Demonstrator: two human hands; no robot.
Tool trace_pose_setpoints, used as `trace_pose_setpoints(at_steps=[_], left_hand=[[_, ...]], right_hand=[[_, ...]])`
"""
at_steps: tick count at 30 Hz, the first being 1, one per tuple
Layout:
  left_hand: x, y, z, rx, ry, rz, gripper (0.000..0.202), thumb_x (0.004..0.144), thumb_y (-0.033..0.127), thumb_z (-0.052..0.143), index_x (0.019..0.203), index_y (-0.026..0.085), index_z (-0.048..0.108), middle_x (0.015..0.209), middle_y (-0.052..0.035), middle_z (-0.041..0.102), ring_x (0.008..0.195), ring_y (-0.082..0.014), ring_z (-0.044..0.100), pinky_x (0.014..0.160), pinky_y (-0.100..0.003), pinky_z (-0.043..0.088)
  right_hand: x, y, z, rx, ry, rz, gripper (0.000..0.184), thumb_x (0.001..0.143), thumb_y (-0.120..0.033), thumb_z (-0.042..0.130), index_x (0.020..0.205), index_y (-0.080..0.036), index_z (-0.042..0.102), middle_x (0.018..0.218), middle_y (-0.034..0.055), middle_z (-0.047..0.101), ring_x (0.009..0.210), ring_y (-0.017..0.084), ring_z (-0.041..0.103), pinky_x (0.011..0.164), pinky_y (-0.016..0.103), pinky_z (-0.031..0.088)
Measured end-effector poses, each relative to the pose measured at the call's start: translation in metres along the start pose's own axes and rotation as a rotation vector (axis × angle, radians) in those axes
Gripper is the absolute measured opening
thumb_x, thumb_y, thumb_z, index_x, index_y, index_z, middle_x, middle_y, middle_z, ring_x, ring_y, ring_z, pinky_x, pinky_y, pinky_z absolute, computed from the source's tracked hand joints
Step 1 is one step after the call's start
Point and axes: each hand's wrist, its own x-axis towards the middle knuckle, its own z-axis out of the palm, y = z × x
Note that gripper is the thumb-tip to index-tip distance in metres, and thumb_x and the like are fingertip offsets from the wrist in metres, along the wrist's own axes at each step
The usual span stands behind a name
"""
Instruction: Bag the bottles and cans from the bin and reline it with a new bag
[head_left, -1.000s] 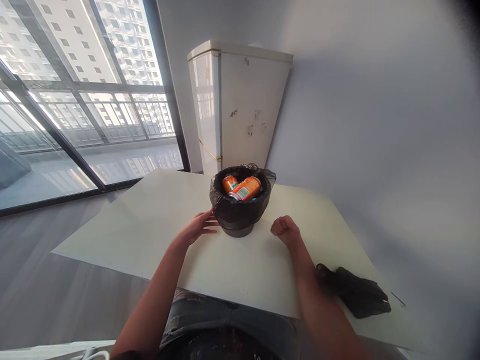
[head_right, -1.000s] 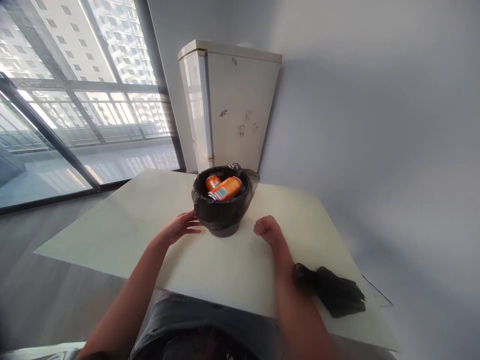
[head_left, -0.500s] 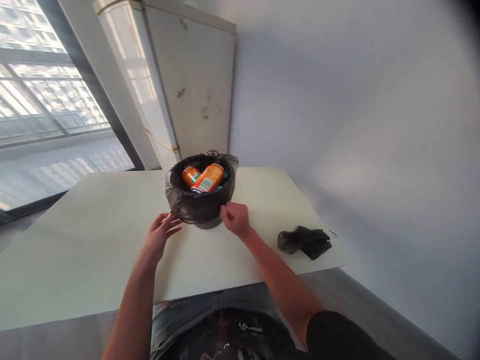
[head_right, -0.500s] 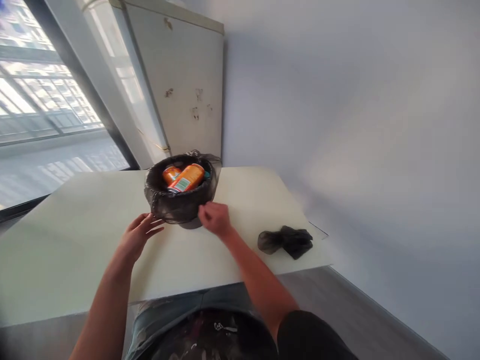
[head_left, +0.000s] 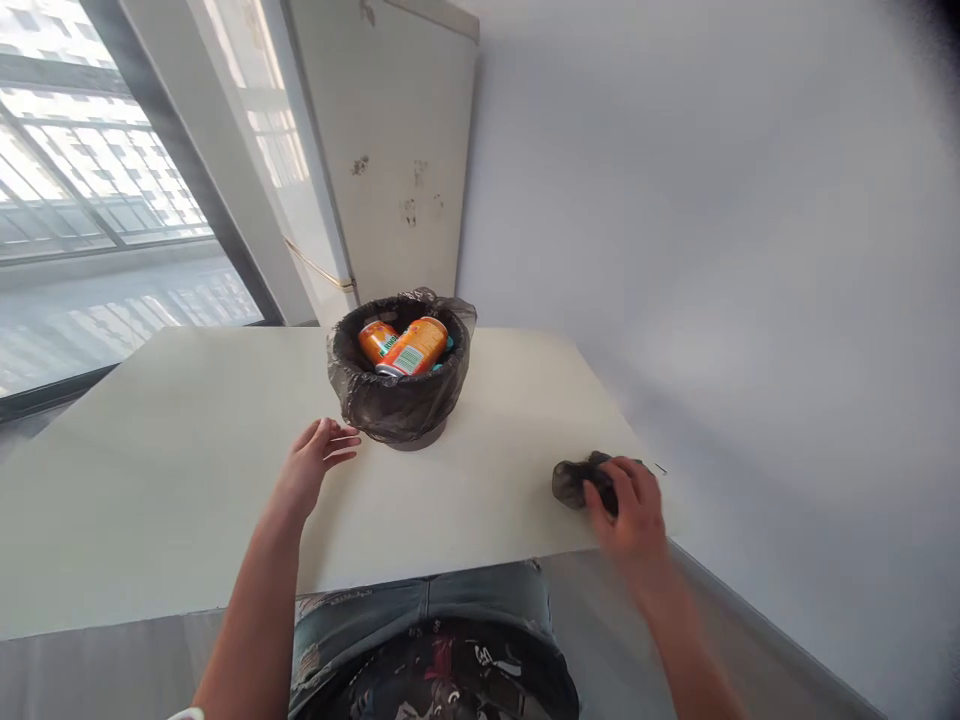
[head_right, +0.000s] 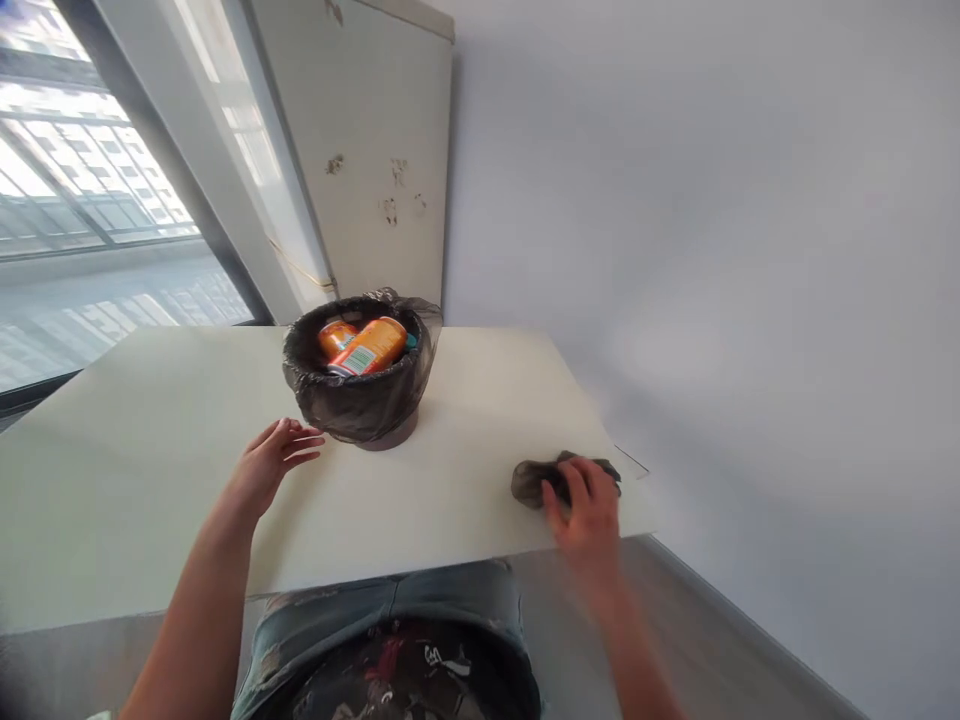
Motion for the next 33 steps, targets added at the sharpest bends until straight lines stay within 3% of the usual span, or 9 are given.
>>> trace_pose_setpoints(at_steps=[2,7,12,17,19,21,25,29,33], left_hand=[[0.002,0.002,0.005,0.009,0.005,-0.034,0.076,0.065,0.085,0.081,0.099,0.019,0.068,0.105,-0.0126,0.078,0.100,-0.0295,0.076,0.079,-0.038,0.060],[0.022,0.027,0.025,0.105,0.059,0.064,0.076,0.065,0.085,0.078,0.099,0.017,0.074,0.099,-0.0102,0.078,0.089,-0.0250,0.072,0.074,-0.033,0.056],[0.053,0.090,0.027,0.297,-0.122,0.136,0.041,0.060,0.052,0.089,0.075,0.017,0.073,0.070,-0.0033,0.068,0.066,-0.0172,0.059,0.063,-0.029,0.048],[0.066,0.159,0.008,0.452,-0.266,0.158,0.025,0.064,0.036,0.088,0.076,0.020,0.074,0.077,-0.0047,0.073,0.074,-0.0231,0.070,0.072,-0.036,0.059],[0.068,0.177,-0.001,0.470,-0.316,0.172,0.025,0.066,0.035,0.091,0.079,0.021,0.075,0.080,-0.0049,0.074,0.073,-0.0251,0.072,0.072,-0.038,0.061],[0.068,0.187,-0.007,0.503,-0.336,0.210,0.027,0.067,0.039,0.093,0.080,0.023,0.075,0.077,-0.0041,0.073,0.067,-0.0240,0.071,0.066,-0.036,0.060],[0.063,0.195,-0.008,0.532,-0.283,0.435,0.033,0.078,0.050,0.088,0.078,0.023,0.070,0.067,-0.0019,0.066,0.062,-0.0189,0.065,0.053,-0.026,0.048],[0.050,0.203,0.003,0.434,-0.114,0.601,0.027,0.086,0.043,0.085,0.097,0.024,0.069,0.069,0.0001,0.069,0.055,-0.0134,0.056,0.046,-0.021,0.036],[0.036,0.212,0.011,0.216,-0.099,0.692,0.026,0.093,0.034,0.079,0.113,0.027,0.065,0.072,0.0011,0.072,0.059,-0.0124,0.061,0.053,-0.020,0.046]], right_hand=[[-0.013,0.036,0.005,-0.129,-0.115,0.031,0.046,0.107,-0.046,0.051,0.148,-0.026,0.058,0.160,0.0177,0.055,0.147,0.044,0.047,0.118,0.066,0.038],[-0.028,0.095,0.048,-0.214,-0.328,0.044,0.064,0.109,-0.045,0.037,0.172,-0.039,0.025,0.174,0.0118,0.041,0.158,0.046,0.036,0.116,0.079,0.037],[0.007,0.098,0.078,-0.267,-0.427,0.101,0.062,0.109,-0.032,0.022,0.169,-0.037,0.037,0.172,0.0117,0.044,0.155,0.047,0.039,0.105,0.091,0.037],[0.048,0.089,0.049,-0.309,-0.549,0.065,0.070,0.096,-0.036,0.040,0.166,-0.034,0.046,0.172,0.0112,0.045,0.158,0.053,0.034,0.097,0.093,0.042],[0.066,0.077,0.026,-0.255,-0.500,0.003,0.069,0.091,-0.035,0.046,0.159,-0.038,0.057,0.169,0.0088,0.050,0.156,0.051,0.040,0.099,0.086,0.048],[0.090,0.052,0.005,-0.126,-0.427,-0.054,0.057,0.091,-0.039,0.048,0.144,-0.035,0.070,0.157,0.0091,0.062,0.143,0.045,0.057,0.104,0.071,0.055],[0.164,-0.029,-0.012,0.071,-0.350,-0.032,0.038,0.096,-0.047,0.055,0.124,-0.035,0.078,0.127,0.0080,0.079,0.110,0.037,0.076,0.090,0.055,0.062],[0.244,-0.108,0.011,0.322,-0.203,-0.031,0.024,0.093,-0.040,0.064,0.109,-0.029,0.078,0.111,0.0078,0.081,0.098,0.034,0.077,0.088,0.054,0.061],[0.290,-0.146,0.052,0.594,0.001,0.098,0.032,0.097,-0.050,0.067,0.113,-0.022,0.072,0.111,0.0128,0.080,0.105,0.032,0.075,0.089,0.051,0.061]])
